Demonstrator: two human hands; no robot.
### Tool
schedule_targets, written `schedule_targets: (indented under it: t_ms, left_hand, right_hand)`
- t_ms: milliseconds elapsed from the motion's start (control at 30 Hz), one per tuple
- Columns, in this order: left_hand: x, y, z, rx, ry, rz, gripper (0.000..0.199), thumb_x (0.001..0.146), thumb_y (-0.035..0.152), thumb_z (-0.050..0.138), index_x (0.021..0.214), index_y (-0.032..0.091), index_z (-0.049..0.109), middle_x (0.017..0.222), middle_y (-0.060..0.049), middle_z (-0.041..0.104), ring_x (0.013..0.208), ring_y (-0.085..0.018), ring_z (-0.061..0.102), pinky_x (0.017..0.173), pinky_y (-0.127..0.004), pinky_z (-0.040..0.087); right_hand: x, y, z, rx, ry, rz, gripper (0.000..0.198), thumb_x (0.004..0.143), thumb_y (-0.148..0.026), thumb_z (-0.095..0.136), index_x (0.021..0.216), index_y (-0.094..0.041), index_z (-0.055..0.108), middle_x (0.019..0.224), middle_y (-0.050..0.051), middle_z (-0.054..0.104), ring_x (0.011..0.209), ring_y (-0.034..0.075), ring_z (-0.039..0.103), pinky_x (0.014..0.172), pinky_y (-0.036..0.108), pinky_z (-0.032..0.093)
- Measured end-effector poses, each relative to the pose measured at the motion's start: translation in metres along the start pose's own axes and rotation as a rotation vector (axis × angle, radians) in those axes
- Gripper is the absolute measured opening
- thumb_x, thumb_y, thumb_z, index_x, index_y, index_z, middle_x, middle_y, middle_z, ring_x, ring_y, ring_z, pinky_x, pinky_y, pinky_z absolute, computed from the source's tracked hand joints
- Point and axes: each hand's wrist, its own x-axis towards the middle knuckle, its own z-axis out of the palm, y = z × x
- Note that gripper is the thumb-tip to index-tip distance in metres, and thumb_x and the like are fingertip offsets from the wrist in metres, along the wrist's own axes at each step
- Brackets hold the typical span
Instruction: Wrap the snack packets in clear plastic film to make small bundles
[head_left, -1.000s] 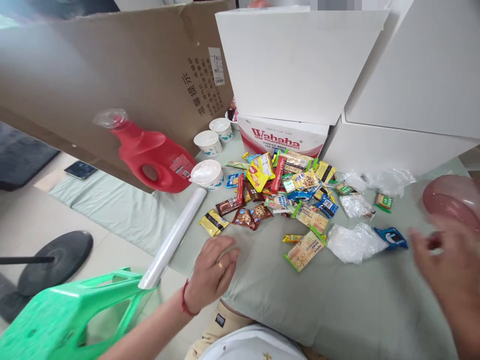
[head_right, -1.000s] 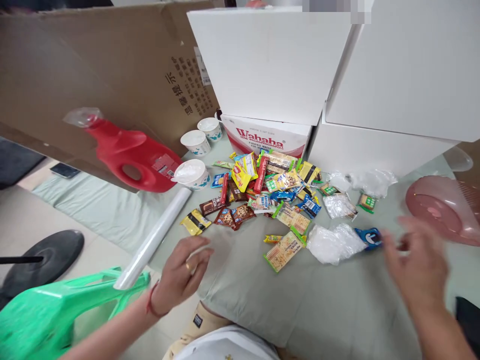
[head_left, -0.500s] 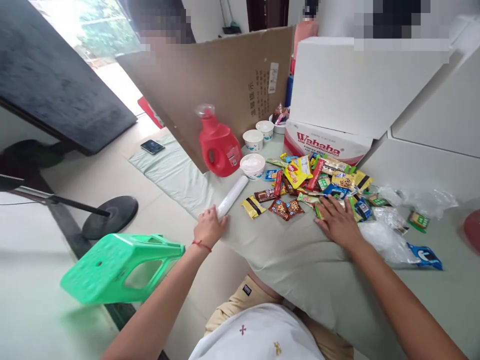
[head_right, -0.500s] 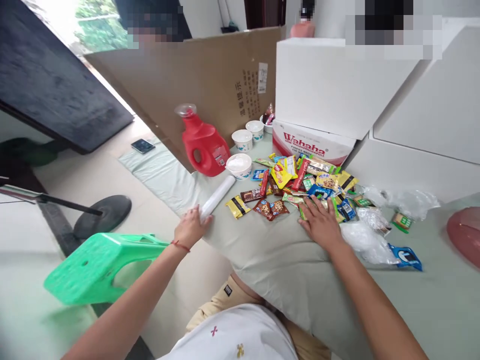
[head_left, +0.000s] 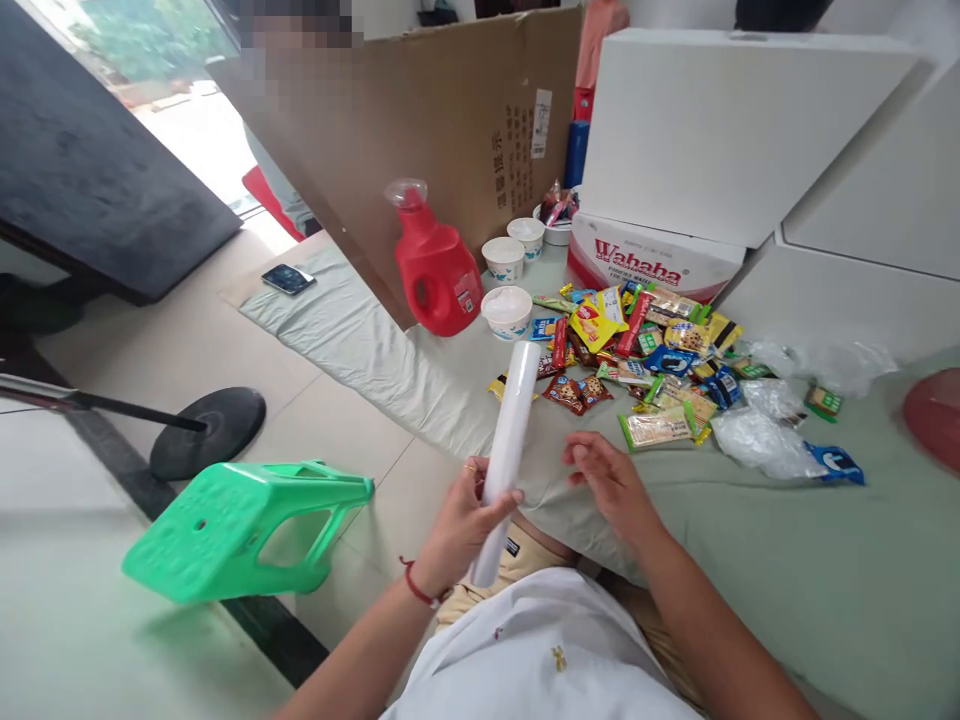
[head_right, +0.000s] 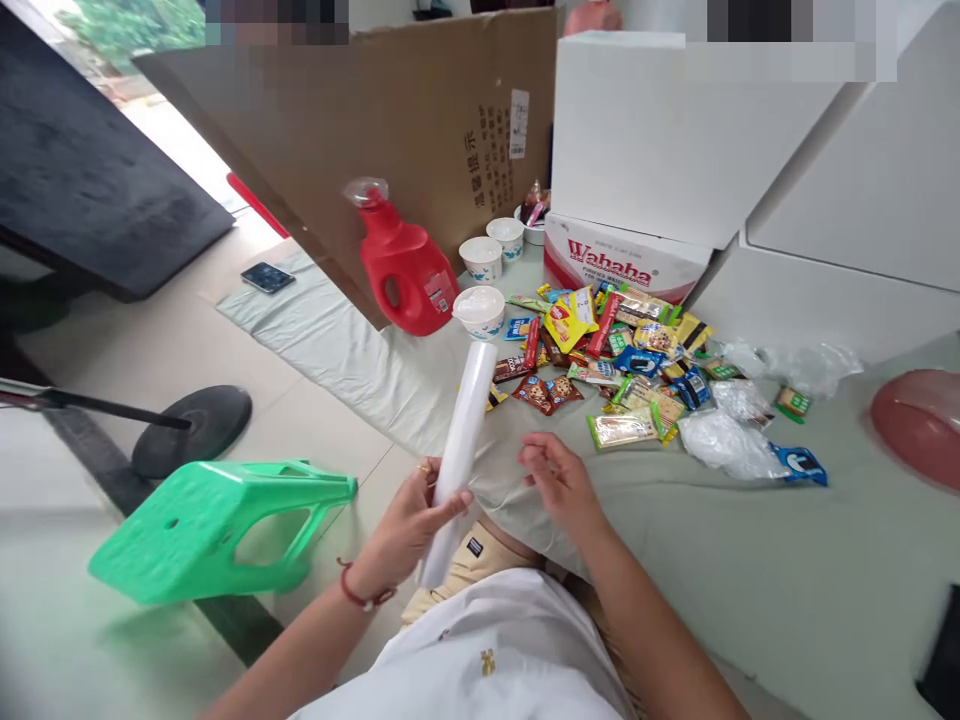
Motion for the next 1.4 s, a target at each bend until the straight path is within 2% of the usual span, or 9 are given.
schedule_targets:
  t_ms: [100, 233, 300, 500, 700, 933, 1067, 1200, 1400]
  left_hand:
    - [0.0, -0.003, 0.036, 0.0, -0.018, 0.001, 0.05, 0.066, 0.045, 0.087, 0.094, 0.021, 0.053, 0.089, -0.001, 0.061, 0.077, -0.017, 0.057, 0.068, -0.029, 0.046]
    - [0.006, -0.012, 0.066, 0.118, -0.059, 0.023, 0.045, 0.066, 0.041, 0.082, 0.091, 0.021, 0.05, 0.084, 0.001, 0.06, 0.074, -0.017, 0.055, 0.066, -0.029, 0.044]
    - [0.008, -0.014, 0.075, 0.184, -0.062, 0.04, 0.043, 0.064, 0.037, 0.08, 0.089, 0.021, 0.049, 0.081, 0.002, 0.058, 0.072, -0.017, 0.054, 0.064, -0.029, 0.042]
    - [0.005, -0.006, 0.09, 0.134, -0.124, 0.049, 0.045, 0.066, 0.04, 0.08, 0.093, 0.02, 0.051, 0.084, 0.001, 0.06, 0.074, -0.017, 0.055, 0.066, -0.03, 0.044]
    - [0.001, -0.006, 0.091, -0.17, -0.281, 0.058, 0.038, 0.086, 0.044, 0.064, 0.112, 0.017, 0.059, 0.102, -0.007, 0.068, 0.092, -0.022, 0.062, 0.081, -0.035, 0.049]
    - [0.009, -0.027, 0.102, 0.208, 0.047, 0.32, 0.037, 0.075, 0.026, 0.07, 0.109, 0.017, 0.058, 0.101, -0.007, 0.06, 0.091, -0.021, 0.06, 0.081, -0.037, 0.052]
    - [0.011, -0.038, 0.108, 0.274, 0.132, 0.48, 0.034, 0.077, 0.02, 0.067, 0.109, 0.018, 0.057, 0.102, -0.007, 0.058, 0.092, -0.022, 0.061, 0.085, -0.039, 0.054]
    - [0.013, -0.043, 0.107, 0.295, 0.031, 0.387, 0.037, 0.076, 0.018, 0.066, 0.111, 0.019, 0.056, 0.105, -0.008, 0.064, 0.097, -0.024, 0.064, 0.085, -0.039, 0.053]
    - [0.019, -0.05, 0.106, 0.202, -0.128, 0.138, 0.035, 0.071, 0.015, 0.068, 0.101, 0.02, 0.051, 0.088, -0.002, 0.068, 0.077, -0.02, 0.066, 0.069, -0.031, 0.049]
  right_hand:
    - [0.001, 0.0, 0.02, -0.089, -0.007, -0.031, 0.054, 0.097, -0.068, 0.046, 0.127, -0.024, 0.056, 0.108, 0.008, 0.069, 0.093, 0.022, 0.068, 0.066, 0.03, 0.056]
    - [-0.007, 0.002, 0.014, -0.599, 0.106, -0.083, 0.045, 0.1, -0.061, 0.043, 0.083, -0.022, 0.056, 0.073, 0.003, 0.061, 0.067, 0.017, 0.056, 0.061, 0.029, 0.039]
    - [-0.012, 0.005, 0.003, -0.667, 0.13, -0.1, 0.048, 0.102, -0.057, 0.038, 0.07, -0.022, 0.046, 0.062, 0.0, 0.051, 0.06, 0.015, 0.047, 0.06, 0.029, 0.032]
    - [-0.017, 0.019, -0.019, -0.192, 0.073, -0.06, 0.053, 0.1, -0.064, 0.042, 0.067, -0.023, 0.042, 0.06, -0.004, 0.043, 0.057, 0.012, 0.04, 0.056, 0.026, 0.033]
    - [-0.019, 0.029, -0.021, -0.051, 0.186, -0.033, 0.053, 0.098, -0.065, 0.048, 0.066, -0.022, 0.044, 0.058, -0.005, 0.042, 0.053, 0.011, 0.034, 0.053, 0.026, 0.029]
    - [-0.031, 0.02, -0.012, -0.396, 0.295, -0.079, 0.05, 0.102, -0.06, 0.041, 0.069, -0.023, 0.04, 0.06, -0.004, 0.04, 0.057, 0.013, 0.039, 0.058, 0.027, 0.028]
    - [-0.025, 0.02, -0.008, -0.564, 0.281, -0.029, 0.045, 0.1, -0.058, 0.044, 0.071, -0.024, 0.041, 0.06, -0.003, 0.047, 0.058, 0.014, 0.043, 0.058, 0.028, 0.027]
    - [-0.019, 0.031, -0.014, -0.47, 0.195, -0.058, 0.044, 0.101, -0.053, 0.039, 0.068, -0.024, 0.038, 0.06, -0.003, 0.045, 0.058, 0.014, 0.043, 0.057, 0.027, 0.029]
    - [-0.017, 0.048, -0.019, -0.332, 0.125, -0.009, 0.04, 0.095, -0.051, 0.046, 0.067, -0.023, 0.042, 0.059, -0.005, 0.041, 0.057, 0.013, 0.039, 0.055, 0.026, 0.03]
